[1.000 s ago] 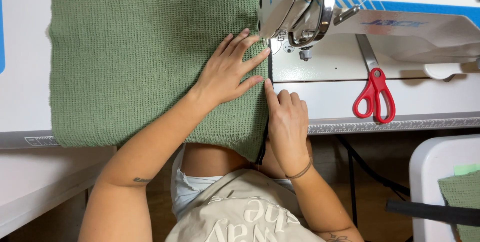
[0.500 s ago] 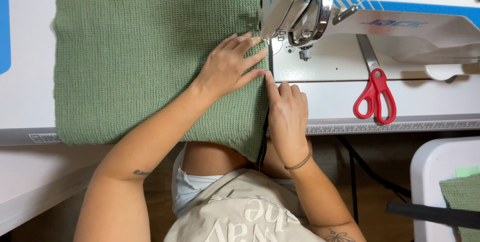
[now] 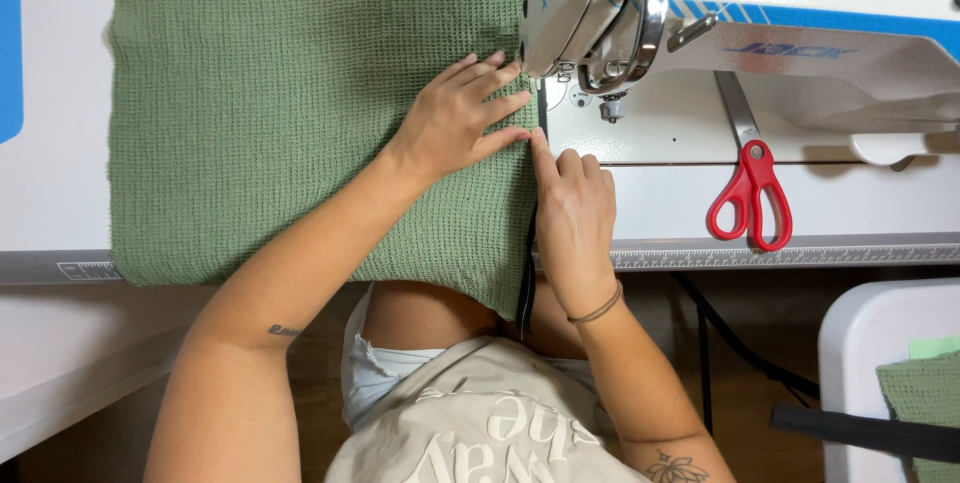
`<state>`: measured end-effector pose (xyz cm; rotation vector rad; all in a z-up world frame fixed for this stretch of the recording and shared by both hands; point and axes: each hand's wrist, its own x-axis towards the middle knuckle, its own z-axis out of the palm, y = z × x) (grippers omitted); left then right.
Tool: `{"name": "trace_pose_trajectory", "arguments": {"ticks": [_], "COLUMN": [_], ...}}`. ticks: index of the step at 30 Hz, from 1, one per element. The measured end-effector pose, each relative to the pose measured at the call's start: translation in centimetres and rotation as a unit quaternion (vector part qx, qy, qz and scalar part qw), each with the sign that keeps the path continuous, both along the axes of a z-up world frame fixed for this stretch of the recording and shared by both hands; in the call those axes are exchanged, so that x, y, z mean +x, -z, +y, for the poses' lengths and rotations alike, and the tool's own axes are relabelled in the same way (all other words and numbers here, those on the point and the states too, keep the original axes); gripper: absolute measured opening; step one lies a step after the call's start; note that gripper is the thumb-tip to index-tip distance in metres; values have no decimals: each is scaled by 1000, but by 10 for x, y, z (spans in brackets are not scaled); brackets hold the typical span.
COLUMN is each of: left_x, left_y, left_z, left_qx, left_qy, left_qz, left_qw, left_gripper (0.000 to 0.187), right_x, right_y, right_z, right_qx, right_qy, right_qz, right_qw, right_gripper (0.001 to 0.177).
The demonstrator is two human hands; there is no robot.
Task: Aligning fabric with a zipper tape and cutting the tape to length using scissors at a sewing station.
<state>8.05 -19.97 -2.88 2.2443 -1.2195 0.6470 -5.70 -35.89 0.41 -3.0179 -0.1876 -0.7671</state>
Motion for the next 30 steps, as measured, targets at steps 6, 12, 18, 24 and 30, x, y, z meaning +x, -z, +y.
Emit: {"name": "trace_pose_trajectory", "arguments": {"ticks": [6,12,18,24,30], "left_x": [2,5,11,15,22], "left_y": [-5,-16,-14,-11,-4], "left_z": [1,8,7,5,5], "left_qx": [-10,45,56,54,42], "left_qy": [1,29,25,15,27], "left_qz": [25,16,25,42,29], "left_qw": [1000,998,998,997,998], "left_gripper": [34,36,27,23,16], "right_x": [3,6,12,19,24], "right_y": [-4,-7,-9,-8,-12], "right_z": [0,-3,-5,-7,-9], "right_qx": [-5,-21,-13,-13,6], "right_qy": [-4,-1,-12,-17,-19], "right_qz": [1,93,114,120,147], "right_qw": [1000,995,993,993,989], "right_gripper": [43,59,64,65,74]}}
